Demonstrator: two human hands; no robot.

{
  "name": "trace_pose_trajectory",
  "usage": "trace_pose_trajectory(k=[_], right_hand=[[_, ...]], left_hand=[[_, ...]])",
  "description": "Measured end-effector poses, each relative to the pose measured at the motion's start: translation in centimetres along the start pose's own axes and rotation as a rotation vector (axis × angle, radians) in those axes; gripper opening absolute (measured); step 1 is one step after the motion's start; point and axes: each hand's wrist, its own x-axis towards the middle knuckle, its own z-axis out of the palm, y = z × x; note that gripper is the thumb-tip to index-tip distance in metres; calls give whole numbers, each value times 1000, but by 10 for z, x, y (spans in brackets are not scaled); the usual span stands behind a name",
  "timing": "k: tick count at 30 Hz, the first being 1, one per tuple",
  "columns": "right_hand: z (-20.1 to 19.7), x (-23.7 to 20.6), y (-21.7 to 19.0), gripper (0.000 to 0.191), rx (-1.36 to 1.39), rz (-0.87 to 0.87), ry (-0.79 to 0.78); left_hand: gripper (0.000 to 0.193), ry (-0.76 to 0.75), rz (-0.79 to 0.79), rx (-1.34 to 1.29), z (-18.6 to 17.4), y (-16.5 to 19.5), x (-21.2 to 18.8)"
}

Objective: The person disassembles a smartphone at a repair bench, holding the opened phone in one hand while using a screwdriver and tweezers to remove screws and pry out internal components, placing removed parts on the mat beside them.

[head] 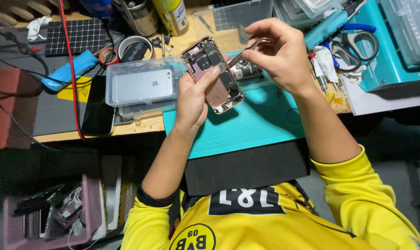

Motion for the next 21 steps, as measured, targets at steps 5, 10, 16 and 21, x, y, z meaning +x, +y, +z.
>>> trace_pose_trajectory(k=[5, 10, 16, 21], right_hand=[[8, 3, 1, 10, 349, 55, 109], [8, -6, 1, 15, 96, -39, 55], [10, -15, -3, 14, -372, -126, -100], [12, -14, -6, 14, -342, -13, -98]], left_hand=[[25, -29, -13, -52, -3, 0, -2], [20, -10, 30, 0, -8, -2, -1], [20, -24, 125, 195, -6, -3, -5], [20, -43, 135, 302, -2, 2, -7]])
